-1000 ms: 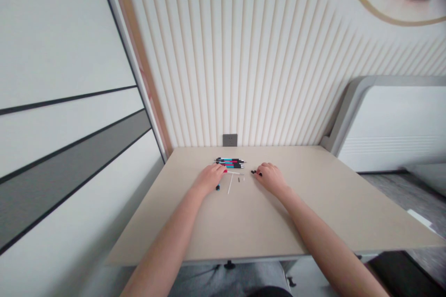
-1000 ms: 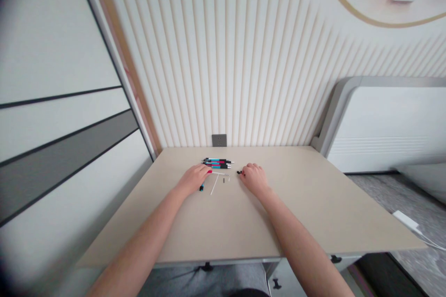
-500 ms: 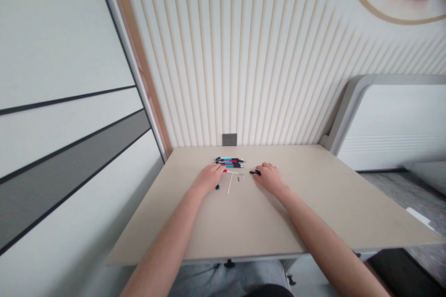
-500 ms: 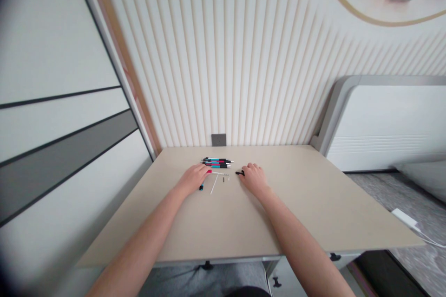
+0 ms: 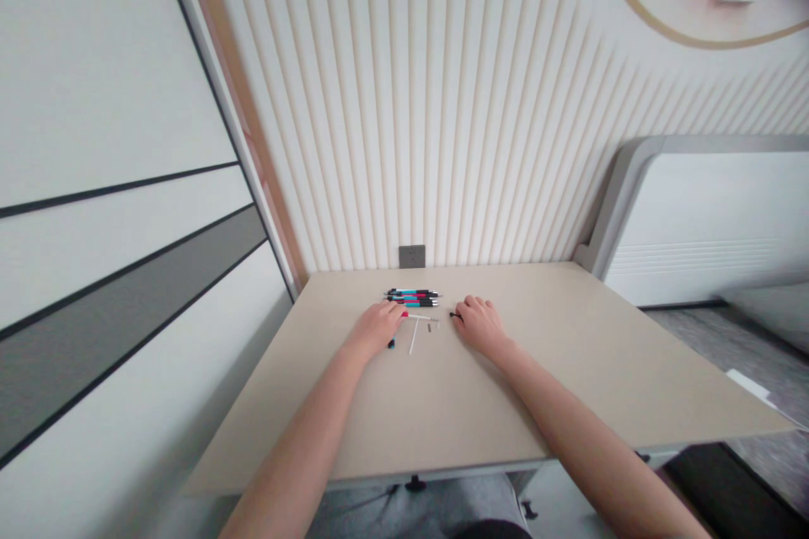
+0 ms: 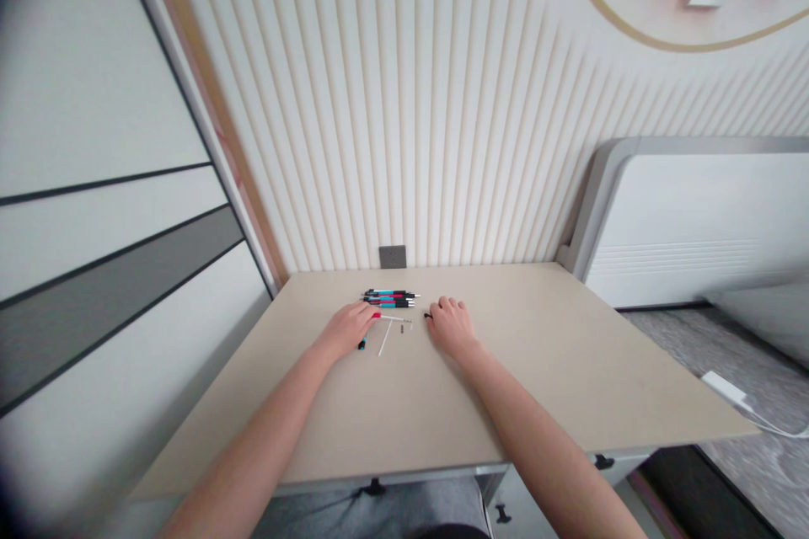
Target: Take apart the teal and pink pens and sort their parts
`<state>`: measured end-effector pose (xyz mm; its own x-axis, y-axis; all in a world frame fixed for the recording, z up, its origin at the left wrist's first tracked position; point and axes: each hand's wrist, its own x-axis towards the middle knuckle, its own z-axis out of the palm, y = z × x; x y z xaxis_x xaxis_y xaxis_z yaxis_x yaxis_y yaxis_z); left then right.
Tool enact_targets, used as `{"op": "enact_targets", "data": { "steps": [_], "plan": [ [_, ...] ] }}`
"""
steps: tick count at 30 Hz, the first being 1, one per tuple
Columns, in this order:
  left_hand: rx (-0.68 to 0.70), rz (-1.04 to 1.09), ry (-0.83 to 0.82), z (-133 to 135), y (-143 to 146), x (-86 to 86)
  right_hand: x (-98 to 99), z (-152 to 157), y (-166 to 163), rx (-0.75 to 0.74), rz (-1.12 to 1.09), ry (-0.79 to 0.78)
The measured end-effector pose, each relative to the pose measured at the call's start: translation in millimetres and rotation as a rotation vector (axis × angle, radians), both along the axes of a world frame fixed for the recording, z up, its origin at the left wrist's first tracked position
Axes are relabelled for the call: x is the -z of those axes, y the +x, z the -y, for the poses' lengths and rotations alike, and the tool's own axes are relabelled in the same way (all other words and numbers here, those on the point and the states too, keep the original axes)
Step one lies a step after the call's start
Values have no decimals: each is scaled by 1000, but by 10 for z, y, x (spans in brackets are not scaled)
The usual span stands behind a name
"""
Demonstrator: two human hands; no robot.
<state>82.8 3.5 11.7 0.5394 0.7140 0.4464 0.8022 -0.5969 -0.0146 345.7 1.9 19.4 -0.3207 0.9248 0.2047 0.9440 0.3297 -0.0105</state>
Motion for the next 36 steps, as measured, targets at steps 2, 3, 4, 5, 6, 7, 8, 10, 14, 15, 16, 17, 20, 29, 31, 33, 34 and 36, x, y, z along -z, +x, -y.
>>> {"op": "enact_targets", "data": {
  "steps": [2,3,4,5,6,7,8,10,14,15,16,17,20,29,31,33,34,36],
  "plan": [
    [3,8,0,-7,-2,11,-5,-6,1,-7,10,-8],
    [3,8,0,-9,-4,14,-7,-9,4,-11,16,-8],
    [2,7,1,-9,-5,15,-9,-11,7,-14,21,-6],
    [2,5,2,-8,-6,14,-10,-13,12,-16,24,-4],
    [1,5,2,-5,-7,9,-12,-13,17,-15,24,-2],
    [2,4,3,-1,-6,3,-14,-12,22,-14,20,-4],
    [2,0,2,3,-6,-5,-15,-10,26,-12,14,-9],
    [0,-11,1,12,-3,-23,-21,-5,33,-13,-3,-25],
    [-13,-28,-7,18,3,-42,-37,0,37,-5,-37,-54],
    [-13,-25,-10,18,3,-42,-40,-3,39,0,-46,-59],
    [-11,-20,-13,17,2,-41,-41,-7,43,4,-57,-63],
    [-7,-17,-15,17,1,-40,-40,-13,50,6,-69,-66],
    [-6,-17,-12,18,-5,-33,-21,-39,82,23,-103,-66],
    [-19,-35,-10,9,-5,-27,40,-67,132,112,-69,-106],
    [-18,-32,-15,9,-2,-33,29,-54,120,127,-47,-114],
    [-16,-30,-18,13,-1,-39,16,-40,103,122,-39,-110],
    [-18,-30,-18,16,0,-43,10,-35,95,111,-39,-108],
    [-26,-36,-16,22,1,-49,2,-26,79,80,-49,-100]
  ]
}}
